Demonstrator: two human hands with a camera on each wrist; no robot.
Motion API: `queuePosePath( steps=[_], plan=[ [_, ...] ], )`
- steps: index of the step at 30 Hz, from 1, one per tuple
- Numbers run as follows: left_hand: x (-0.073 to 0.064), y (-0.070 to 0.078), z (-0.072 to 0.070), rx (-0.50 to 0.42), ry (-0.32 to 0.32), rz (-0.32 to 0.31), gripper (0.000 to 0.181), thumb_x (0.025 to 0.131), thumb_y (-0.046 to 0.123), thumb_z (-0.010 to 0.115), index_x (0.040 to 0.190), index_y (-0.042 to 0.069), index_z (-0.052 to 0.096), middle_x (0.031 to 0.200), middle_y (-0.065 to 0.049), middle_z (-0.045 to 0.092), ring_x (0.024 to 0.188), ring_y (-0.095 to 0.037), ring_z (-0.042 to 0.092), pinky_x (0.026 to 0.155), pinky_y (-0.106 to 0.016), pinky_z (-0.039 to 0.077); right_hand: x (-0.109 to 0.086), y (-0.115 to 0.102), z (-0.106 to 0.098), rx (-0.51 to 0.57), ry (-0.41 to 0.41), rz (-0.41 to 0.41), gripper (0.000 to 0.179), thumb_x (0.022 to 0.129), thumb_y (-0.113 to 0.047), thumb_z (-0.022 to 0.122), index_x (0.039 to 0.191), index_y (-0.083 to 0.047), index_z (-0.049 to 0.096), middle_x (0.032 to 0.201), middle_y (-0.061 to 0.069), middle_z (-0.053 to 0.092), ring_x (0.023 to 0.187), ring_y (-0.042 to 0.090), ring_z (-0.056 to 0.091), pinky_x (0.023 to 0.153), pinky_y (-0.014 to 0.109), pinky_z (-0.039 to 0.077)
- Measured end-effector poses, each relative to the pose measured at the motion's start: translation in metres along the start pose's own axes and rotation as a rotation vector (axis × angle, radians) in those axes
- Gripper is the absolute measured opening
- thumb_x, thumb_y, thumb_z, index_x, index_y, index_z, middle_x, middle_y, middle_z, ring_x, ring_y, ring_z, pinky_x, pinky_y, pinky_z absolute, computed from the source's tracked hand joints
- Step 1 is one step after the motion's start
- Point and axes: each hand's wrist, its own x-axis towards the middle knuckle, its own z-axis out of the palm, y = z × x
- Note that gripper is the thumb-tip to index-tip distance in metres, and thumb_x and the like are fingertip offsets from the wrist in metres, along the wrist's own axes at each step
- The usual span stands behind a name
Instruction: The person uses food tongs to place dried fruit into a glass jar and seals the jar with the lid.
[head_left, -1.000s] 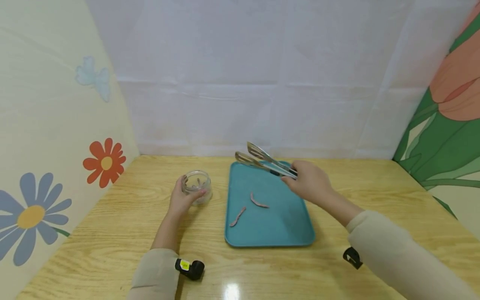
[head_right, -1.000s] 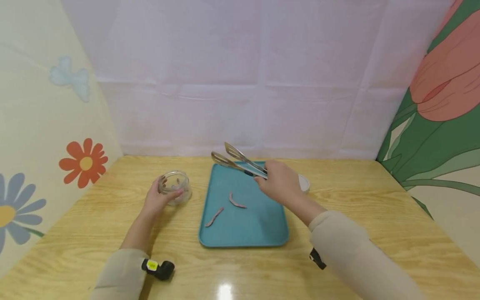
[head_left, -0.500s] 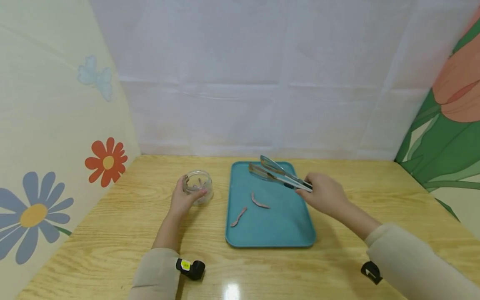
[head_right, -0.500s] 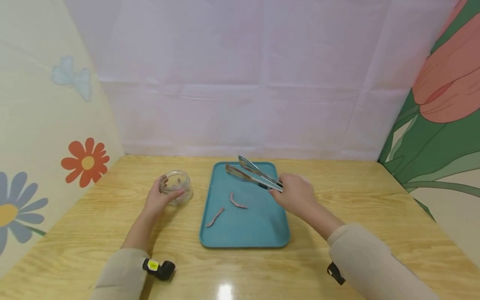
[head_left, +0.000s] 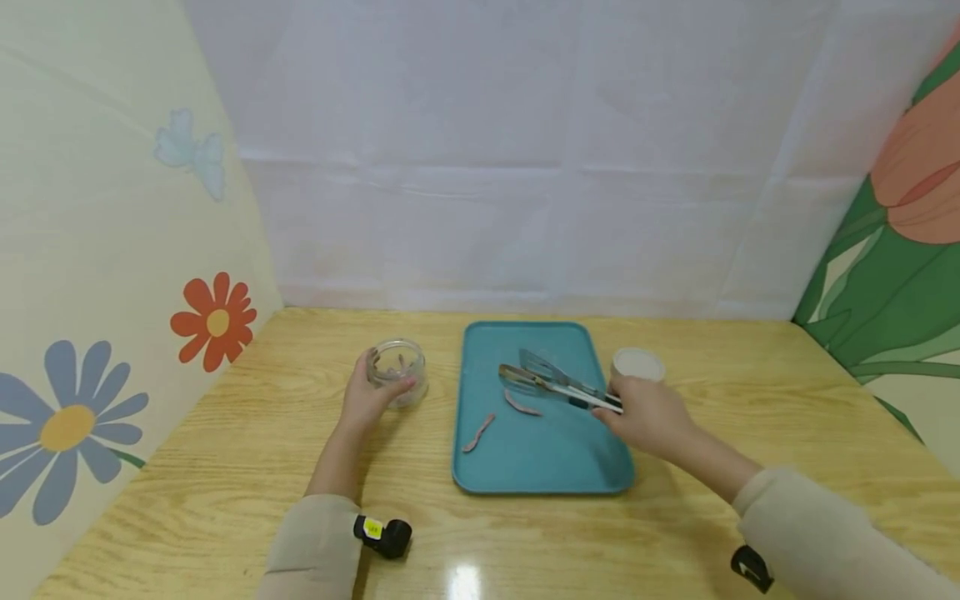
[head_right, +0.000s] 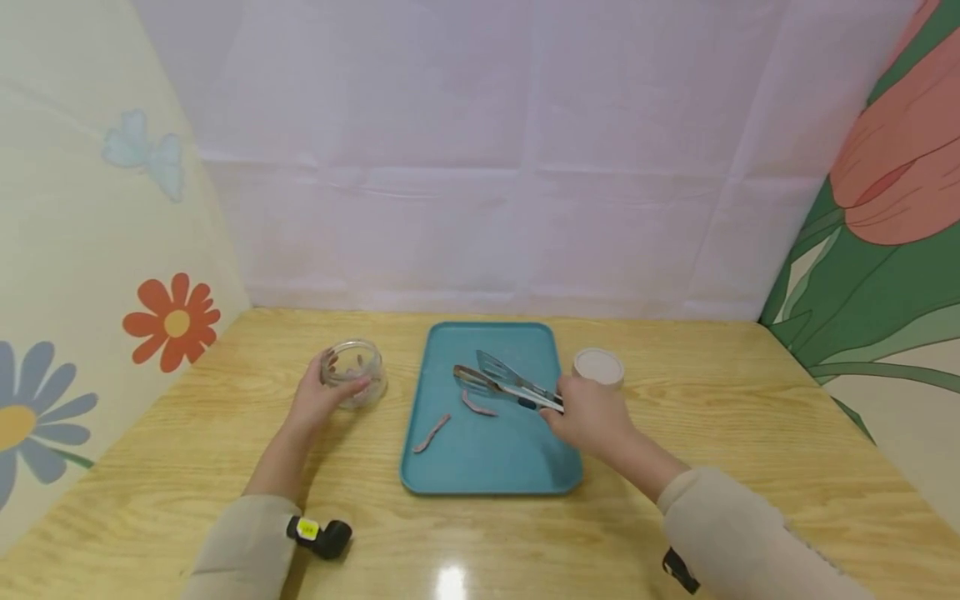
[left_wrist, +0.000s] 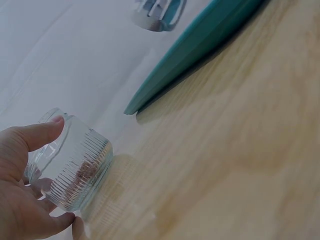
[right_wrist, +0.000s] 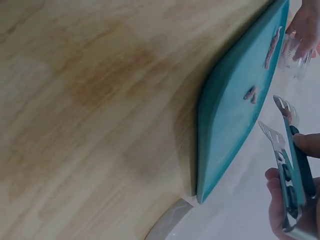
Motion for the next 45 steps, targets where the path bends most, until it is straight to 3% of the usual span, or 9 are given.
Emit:
queuePosePath(
  steps=[13, 31, 45],
  plan=[
    [-0.001, 0.001, 0.002, -0.003, -0.002, -0.006, 0.092, 0.072, 0.026, 0.07, 0.139, 0.009, 0.009, 0.141, -0.016, 0.009, 0.126, -0.033, 0.008, 0.099, -0.047, 0.013, -0.011, -0.003, 0.009, -0.005, -0.055, -0.037, 0.028, 0.076, -0.026, 0.065, 0.065, -0.014, 0.043, 0.051, -0.003, 0.036, 0.041, 0.01, 0.031, 0.036, 0.024, 0.023],
    [-0.002, 0.0, 0.001, -0.046, -0.002, 0.0, 0.093, 0.072, 0.026, 0.07, 0.139, 0.011, 0.008, 0.141, -0.014, 0.009, 0.127, -0.032, 0.008, 0.099, -0.045, 0.013, -0.015, -0.007, 0.01, -0.033, 0.004, -0.136, 0.036, 0.074, -0.017, 0.068, 0.061, -0.016, 0.034, 0.052, -0.006, 0.033, 0.043, 0.008, 0.03, 0.036, 0.023, 0.023],
    [-0.003, 0.001, 0.0, -0.057, -0.006, 0.001, 0.092, 0.072, 0.024, 0.07, 0.139, 0.01, 0.008, 0.141, -0.015, 0.009, 0.127, -0.031, 0.008, 0.1, -0.045, 0.012, -0.018, -0.002, 0.005, -0.017, 0.015, -0.124, 0.034, 0.075, -0.015, 0.066, 0.061, -0.016, 0.035, 0.054, -0.007, 0.036, 0.044, 0.009, 0.033, 0.038, 0.024, 0.025]
  ],
)
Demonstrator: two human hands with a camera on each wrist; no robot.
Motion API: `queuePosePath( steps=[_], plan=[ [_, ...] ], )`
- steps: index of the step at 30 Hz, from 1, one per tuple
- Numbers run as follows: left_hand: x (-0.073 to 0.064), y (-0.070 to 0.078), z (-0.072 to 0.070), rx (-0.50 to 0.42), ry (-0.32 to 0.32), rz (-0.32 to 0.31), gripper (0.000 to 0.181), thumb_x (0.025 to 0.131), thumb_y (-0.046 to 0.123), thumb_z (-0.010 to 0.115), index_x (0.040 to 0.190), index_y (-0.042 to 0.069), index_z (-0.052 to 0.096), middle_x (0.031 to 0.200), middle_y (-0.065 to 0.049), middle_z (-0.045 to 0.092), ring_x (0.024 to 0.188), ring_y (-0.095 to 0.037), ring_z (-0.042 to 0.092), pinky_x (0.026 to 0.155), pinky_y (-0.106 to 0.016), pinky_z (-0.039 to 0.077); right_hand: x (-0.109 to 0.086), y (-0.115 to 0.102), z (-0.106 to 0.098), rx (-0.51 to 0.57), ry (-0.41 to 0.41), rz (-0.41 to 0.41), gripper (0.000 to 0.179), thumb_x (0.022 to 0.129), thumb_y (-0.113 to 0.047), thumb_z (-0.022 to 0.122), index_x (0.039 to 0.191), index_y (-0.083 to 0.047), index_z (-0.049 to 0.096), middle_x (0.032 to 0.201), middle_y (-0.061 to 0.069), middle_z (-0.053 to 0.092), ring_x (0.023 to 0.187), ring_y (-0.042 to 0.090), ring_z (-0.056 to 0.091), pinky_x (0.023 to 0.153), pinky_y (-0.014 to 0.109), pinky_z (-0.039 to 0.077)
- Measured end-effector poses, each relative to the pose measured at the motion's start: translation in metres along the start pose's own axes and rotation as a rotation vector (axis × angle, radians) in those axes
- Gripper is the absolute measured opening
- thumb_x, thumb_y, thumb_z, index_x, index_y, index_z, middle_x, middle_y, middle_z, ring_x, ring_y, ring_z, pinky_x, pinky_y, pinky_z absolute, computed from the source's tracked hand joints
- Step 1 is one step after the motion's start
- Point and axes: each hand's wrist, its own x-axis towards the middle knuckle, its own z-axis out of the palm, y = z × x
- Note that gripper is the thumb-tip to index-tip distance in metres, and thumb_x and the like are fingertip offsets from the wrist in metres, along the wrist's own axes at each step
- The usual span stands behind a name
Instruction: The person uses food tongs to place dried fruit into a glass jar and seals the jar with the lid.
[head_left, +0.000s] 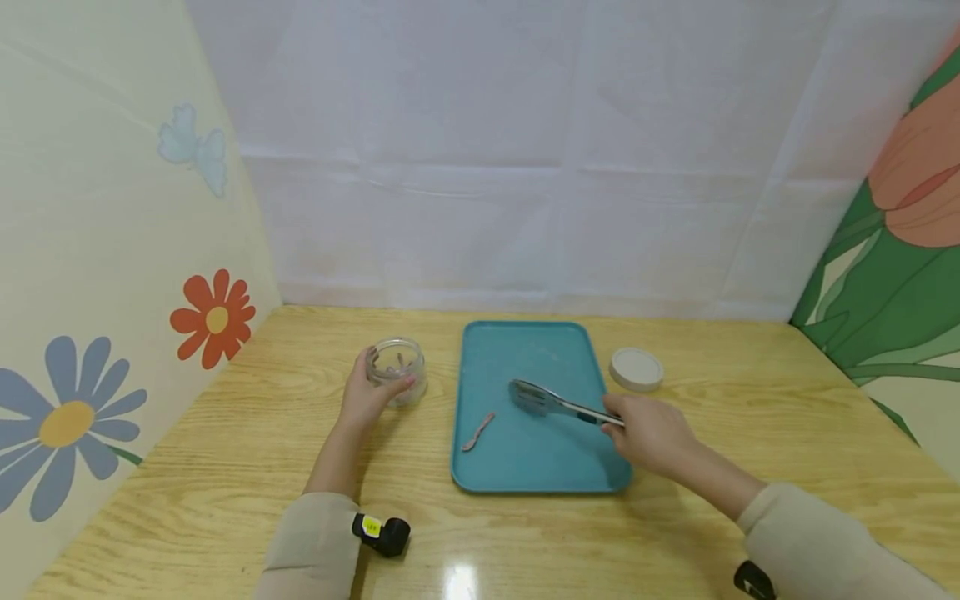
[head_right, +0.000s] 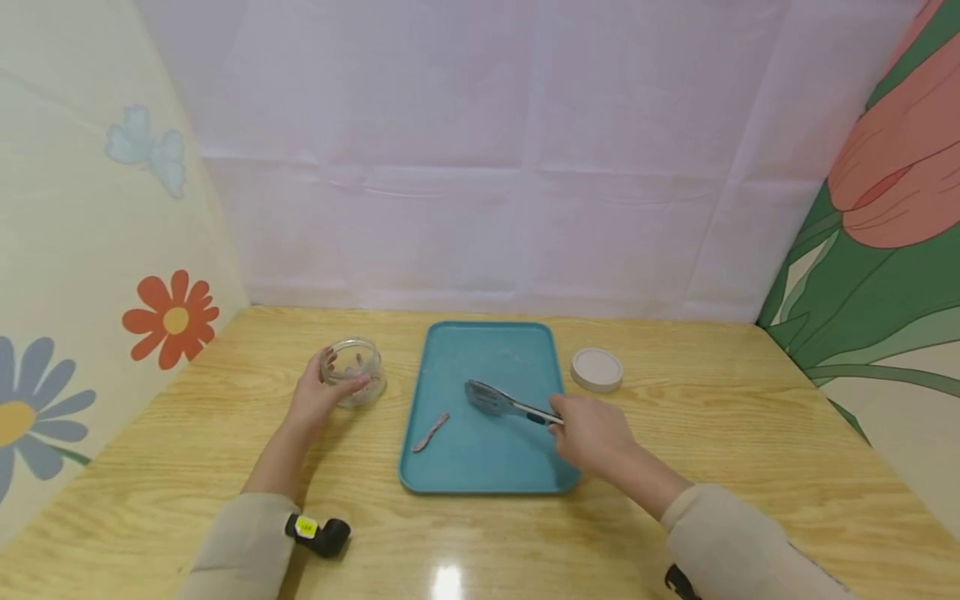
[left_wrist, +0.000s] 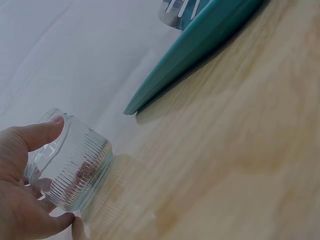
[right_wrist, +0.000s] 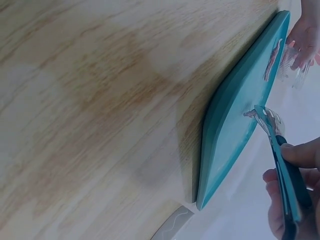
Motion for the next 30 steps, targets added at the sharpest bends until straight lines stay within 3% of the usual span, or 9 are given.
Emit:
queuePosePath(
  steps=[16, 30],
  plan=[
    [0.002, -0.002, 0.0, 0.005, 0.003, -0.005, 0.093, 0.071, 0.026, 0.071, 0.139, 0.011, 0.008, 0.141, -0.014, 0.008, 0.127, -0.031, 0.007, 0.1, -0.046, 0.011, -0.001, 0.009, -0.009, 0.004, 0.032, 0.025, 0.032, 0.077, -0.014, 0.065, 0.062, -0.015, 0.036, 0.053, -0.005, 0.035, 0.043, 0.01, 0.033, 0.037, 0.025, 0.025],
    [0.003, -0.002, 0.0, -0.003, -0.004, 0.001, 0.093, 0.072, 0.026, 0.07, 0.139, 0.01, 0.007, 0.141, -0.015, 0.008, 0.127, -0.032, 0.007, 0.099, -0.046, 0.012, 0.016, 0.017, -0.028, 0.007, 0.094, 0.044, 0.031, 0.078, -0.014, 0.063, 0.062, -0.013, 0.037, 0.051, -0.003, 0.035, 0.043, 0.012, 0.032, 0.038, 0.026, 0.024]
  ],
)
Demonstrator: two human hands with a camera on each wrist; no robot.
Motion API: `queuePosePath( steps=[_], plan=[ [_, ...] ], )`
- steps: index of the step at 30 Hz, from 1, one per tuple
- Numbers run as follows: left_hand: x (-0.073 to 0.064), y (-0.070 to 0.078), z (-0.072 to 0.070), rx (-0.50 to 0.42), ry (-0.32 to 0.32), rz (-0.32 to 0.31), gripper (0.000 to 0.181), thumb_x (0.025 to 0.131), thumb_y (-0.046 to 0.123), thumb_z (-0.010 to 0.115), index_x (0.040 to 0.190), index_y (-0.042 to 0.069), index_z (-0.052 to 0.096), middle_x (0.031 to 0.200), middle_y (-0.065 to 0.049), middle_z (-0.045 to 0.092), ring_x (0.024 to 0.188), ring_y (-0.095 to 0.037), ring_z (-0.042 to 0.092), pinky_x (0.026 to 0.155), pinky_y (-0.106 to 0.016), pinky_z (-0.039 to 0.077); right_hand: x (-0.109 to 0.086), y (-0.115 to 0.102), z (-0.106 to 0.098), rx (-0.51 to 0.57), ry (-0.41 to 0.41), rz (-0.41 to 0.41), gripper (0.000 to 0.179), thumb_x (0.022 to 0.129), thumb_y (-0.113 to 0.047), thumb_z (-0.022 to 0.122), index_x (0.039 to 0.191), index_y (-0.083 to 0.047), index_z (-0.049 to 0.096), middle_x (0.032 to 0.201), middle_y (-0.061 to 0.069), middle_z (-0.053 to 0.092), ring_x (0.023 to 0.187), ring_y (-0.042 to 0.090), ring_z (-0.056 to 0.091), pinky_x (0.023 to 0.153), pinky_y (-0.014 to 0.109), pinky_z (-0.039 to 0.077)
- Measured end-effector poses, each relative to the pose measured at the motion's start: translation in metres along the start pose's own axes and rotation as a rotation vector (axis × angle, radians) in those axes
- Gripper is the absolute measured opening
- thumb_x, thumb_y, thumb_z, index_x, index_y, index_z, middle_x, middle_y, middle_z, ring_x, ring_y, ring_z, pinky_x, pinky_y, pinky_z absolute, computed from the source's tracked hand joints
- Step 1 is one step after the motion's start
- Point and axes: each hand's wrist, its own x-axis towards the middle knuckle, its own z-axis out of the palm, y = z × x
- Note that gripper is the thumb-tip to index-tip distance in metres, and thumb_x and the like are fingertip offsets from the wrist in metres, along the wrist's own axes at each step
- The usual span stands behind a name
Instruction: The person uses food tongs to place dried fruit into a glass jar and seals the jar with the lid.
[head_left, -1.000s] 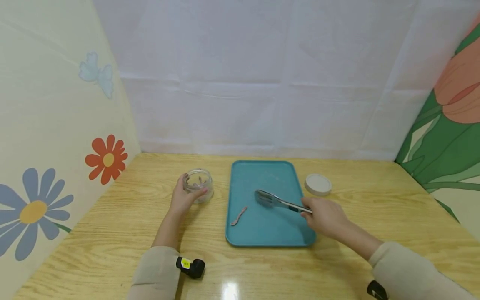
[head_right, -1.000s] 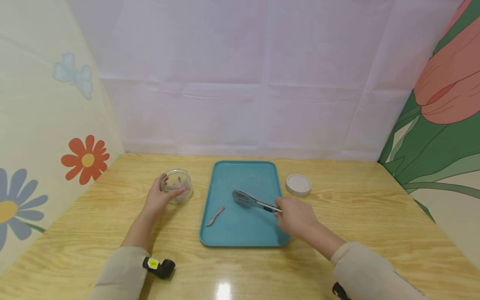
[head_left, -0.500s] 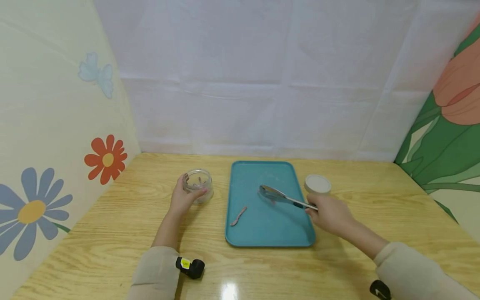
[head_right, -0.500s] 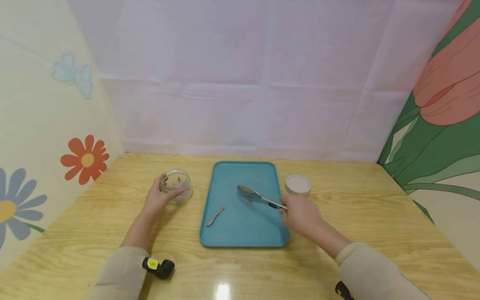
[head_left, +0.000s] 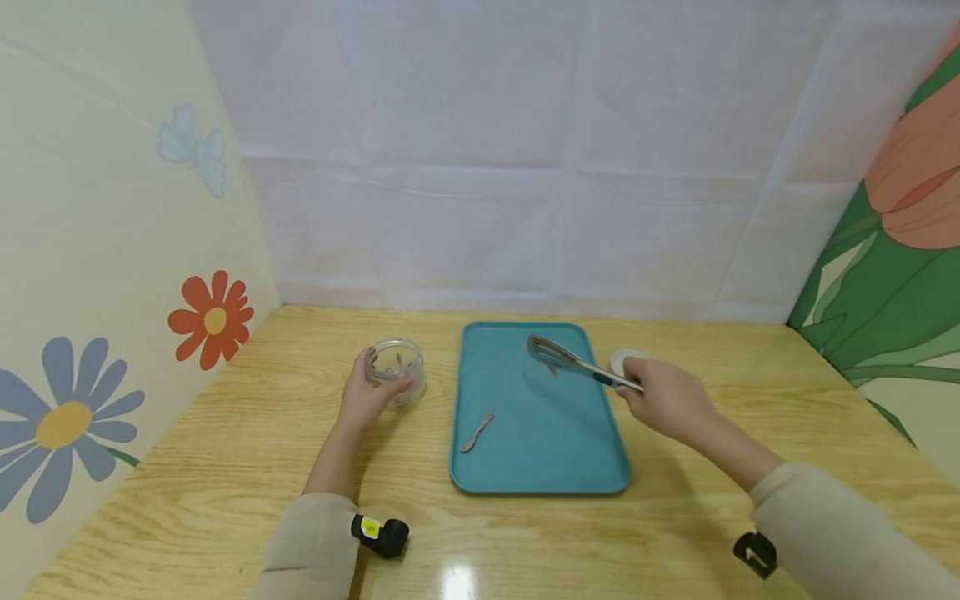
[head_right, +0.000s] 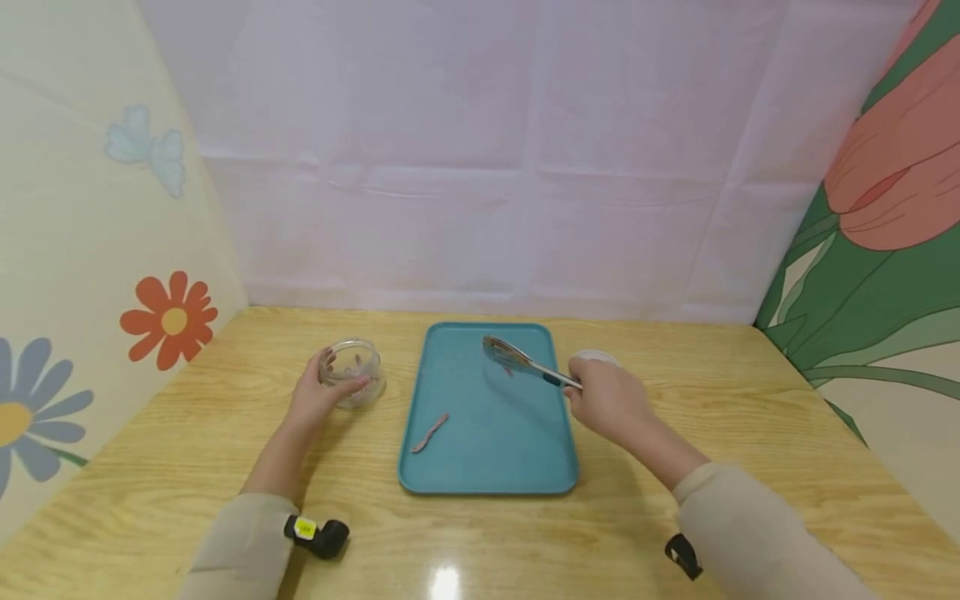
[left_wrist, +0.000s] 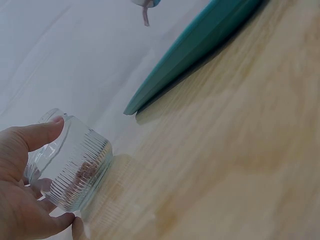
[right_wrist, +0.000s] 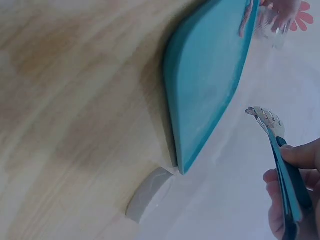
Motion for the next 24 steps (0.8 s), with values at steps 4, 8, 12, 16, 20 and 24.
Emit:
queuePosePath(
  steps=[4, 8, 12, 16, 20, 24],
  plan=[
    [0.0, 0.0, 0.0, -0.006, 0.002, -0.004, 0.093, 0.072, 0.025, 0.07, 0.139, 0.011, 0.007, 0.141, -0.014, 0.008, 0.127, -0.032, 0.007, 0.099, -0.046, 0.012, 0.007, 0.0, -0.006, 0.013, -0.013, 0.025, 0.025, 0.08, -0.016, 0.061, 0.064, -0.013, 0.041, 0.052, -0.002, 0.037, 0.042, 0.013, 0.032, 0.037, 0.026, 0.024],
    [0.001, 0.0, 0.0, -0.003, 0.007, -0.014, 0.094, 0.071, 0.026, 0.071, 0.139, 0.012, 0.007, 0.141, -0.014, 0.008, 0.127, -0.032, 0.007, 0.099, -0.046, 0.012, 0.015, -0.004, -0.011, 0.015, -0.028, 0.055, 0.024, 0.082, -0.018, 0.059, 0.065, -0.013, 0.043, 0.052, -0.002, 0.038, 0.042, 0.013, 0.032, 0.037, 0.026, 0.024],
    [0.0, -0.001, 0.001, -0.007, 0.003, -0.015, 0.095, 0.071, 0.025, 0.071, 0.139, 0.012, 0.007, 0.142, -0.014, 0.007, 0.127, -0.032, 0.007, 0.099, -0.046, 0.012, 0.024, -0.009, -0.014, 0.014, -0.021, 0.067, 0.025, 0.083, -0.017, 0.056, 0.065, -0.012, 0.041, 0.052, 0.0, 0.038, 0.043, 0.014, 0.032, 0.038, 0.026, 0.023],
    [0.0, -0.001, 0.001, -0.009, 0.005, -0.02, 0.095, 0.071, 0.026, 0.071, 0.139, 0.012, 0.006, 0.142, -0.013, 0.006, 0.127, -0.031, 0.006, 0.099, -0.046, 0.012, 0.034, -0.018, -0.015, 0.023, -0.006, 0.071, 0.025, 0.084, -0.018, 0.056, 0.066, -0.011, 0.04, 0.053, 0.002, 0.038, 0.043, 0.015, 0.032, 0.039, 0.027, 0.023],
    [0.0, -0.001, 0.001, 0.003, 0.013, -0.023, 0.095, 0.071, 0.026, 0.071, 0.139, 0.012, 0.007, 0.142, -0.013, 0.007, 0.127, -0.031, 0.006, 0.1, -0.046, 0.012, 0.043, -0.029, -0.017, 0.028, 0.023, 0.077, 0.026, 0.083, -0.02, 0.058, 0.066, -0.011, 0.041, 0.054, 0.002, 0.038, 0.044, 0.016, 0.033, 0.039, 0.027, 0.024],
    [0.0, 0.001, 0.001, 0.008, 0.016, -0.019, 0.094, 0.071, 0.026, 0.071, 0.139, 0.012, 0.007, 0.142, -0.013, 0.008, 0.127, -0.031, 0.007, 0.1, -0.045, 0.012, 0.051, -0.04, -0.018, 0.031, 0.036, 0.084, 0.027, 0.083, -0.022, 0.058, 0.066, -0.011, 0.04, 0.053, 0.002, 0.038, 0.044, 0.015, 0.033, 0.039, 0.027, 0.024]
  ],
)
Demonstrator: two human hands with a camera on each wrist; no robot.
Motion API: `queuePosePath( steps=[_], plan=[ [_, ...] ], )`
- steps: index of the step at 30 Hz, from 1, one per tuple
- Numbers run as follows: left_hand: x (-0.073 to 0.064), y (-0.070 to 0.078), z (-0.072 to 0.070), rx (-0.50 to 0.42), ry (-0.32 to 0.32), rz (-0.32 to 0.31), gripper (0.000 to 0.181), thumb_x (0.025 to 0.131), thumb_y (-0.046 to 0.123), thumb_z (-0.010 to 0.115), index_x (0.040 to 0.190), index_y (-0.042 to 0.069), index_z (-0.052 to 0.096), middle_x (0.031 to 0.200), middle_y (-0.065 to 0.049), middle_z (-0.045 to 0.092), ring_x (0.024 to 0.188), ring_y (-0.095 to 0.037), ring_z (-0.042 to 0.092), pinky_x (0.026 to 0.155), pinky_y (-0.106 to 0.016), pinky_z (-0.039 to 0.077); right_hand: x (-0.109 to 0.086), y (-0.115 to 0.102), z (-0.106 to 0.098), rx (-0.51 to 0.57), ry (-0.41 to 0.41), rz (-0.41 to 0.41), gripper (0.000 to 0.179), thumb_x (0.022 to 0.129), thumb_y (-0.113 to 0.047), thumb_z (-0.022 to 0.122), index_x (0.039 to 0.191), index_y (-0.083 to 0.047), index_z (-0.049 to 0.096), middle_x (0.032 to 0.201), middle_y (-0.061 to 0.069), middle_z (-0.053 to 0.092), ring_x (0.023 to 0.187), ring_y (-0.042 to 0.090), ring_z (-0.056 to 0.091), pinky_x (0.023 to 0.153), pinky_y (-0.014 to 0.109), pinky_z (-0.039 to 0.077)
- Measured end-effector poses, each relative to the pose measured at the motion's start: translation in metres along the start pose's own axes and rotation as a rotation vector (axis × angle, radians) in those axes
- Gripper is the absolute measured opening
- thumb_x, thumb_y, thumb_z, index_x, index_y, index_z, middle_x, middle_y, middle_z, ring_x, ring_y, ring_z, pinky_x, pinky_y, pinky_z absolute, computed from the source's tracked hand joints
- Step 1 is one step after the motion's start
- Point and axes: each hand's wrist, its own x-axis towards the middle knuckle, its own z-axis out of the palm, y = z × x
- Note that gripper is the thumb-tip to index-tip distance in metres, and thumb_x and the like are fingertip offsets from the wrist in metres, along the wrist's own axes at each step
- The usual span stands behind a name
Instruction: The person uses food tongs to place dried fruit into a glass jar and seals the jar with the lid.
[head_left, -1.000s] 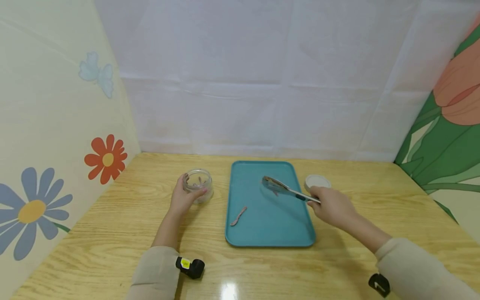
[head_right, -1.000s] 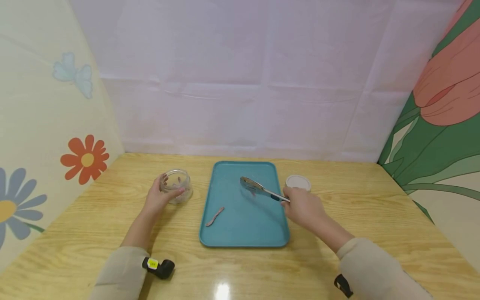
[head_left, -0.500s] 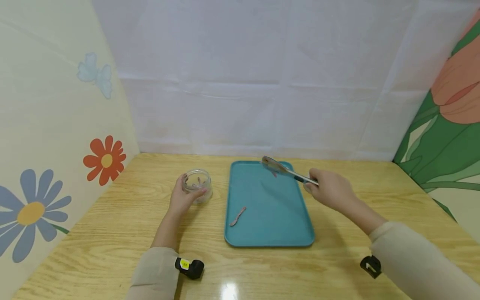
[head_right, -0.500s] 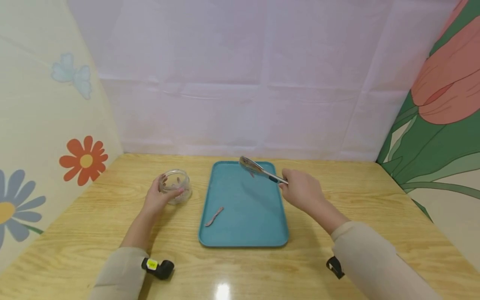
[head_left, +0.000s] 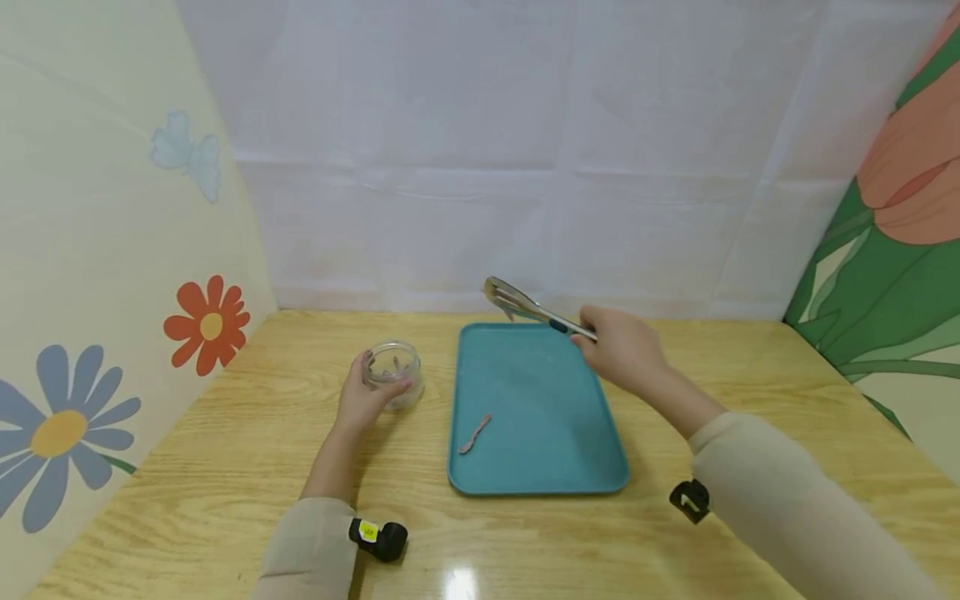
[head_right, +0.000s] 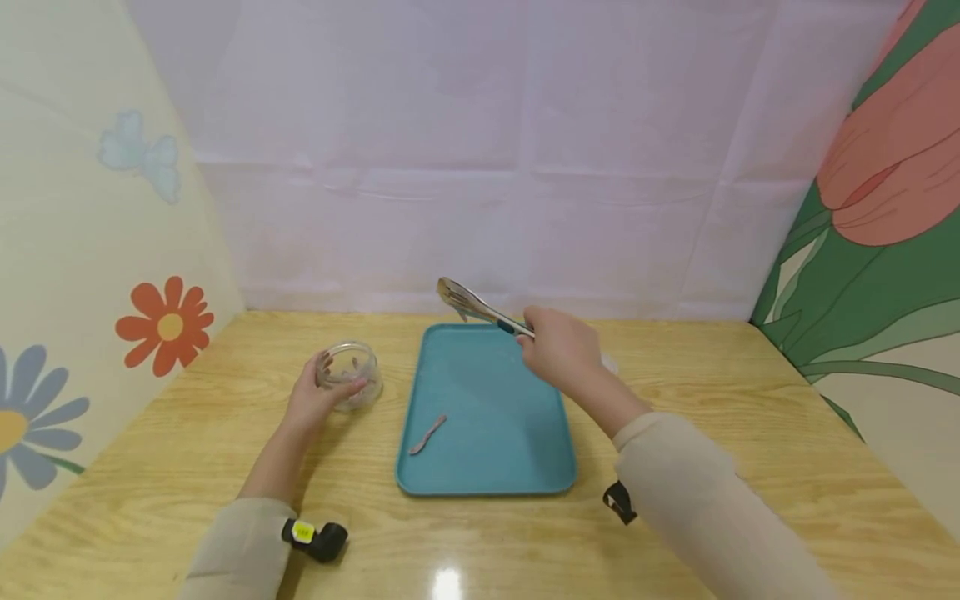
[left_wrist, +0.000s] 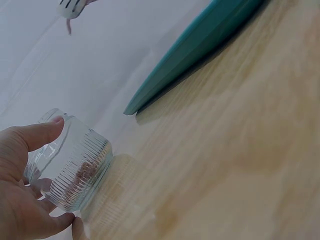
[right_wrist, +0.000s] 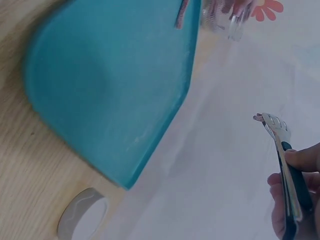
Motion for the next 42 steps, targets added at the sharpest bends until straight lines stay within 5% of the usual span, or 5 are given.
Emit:
queuePosePath(
  steps=[21, 42],
  plan=[
    [-0.002, -0.001, -0.003, -0.009, -0.009, 0.021, 0.092, 0.073, 0.025, 0.07, 0.139, 0.011, 0.007, 0.141, -0.013, 0.008, 0.127, -0.03, 0.007, 0.1, -0.044, 0.012, 0.023, -0.047, 0.014, 0.069, 0.045, -0.026, 0.027, 0.084, -0.023, 0.057, 0.067, -0.01, 0.04, 0.056, 0.004, 0.04, 0.047, 0.017, 0.035, 0.042, 0.028, 0.026],
    [0.001, 0.0, -0.001, 0.025, 0.008, 0.019, 0.091, 0.072, 0.023, 0.07, 0.138, 0.009, 0.009, 0.141, -0.016, 0.011, 0.126, -0.031, 0.009, 0.1, -0.044, 0.011, 0.02, -0.09, 0.055, 0.104, -0.07, -0.011, 0.022, 0.085, -0.028, 0.054, 0.071, -0.015, 0.043, 0.06, -0.001, 0.047, 0.046, 0.014, 0.041, 0.039, 0.026, 0.03]
  ],
)
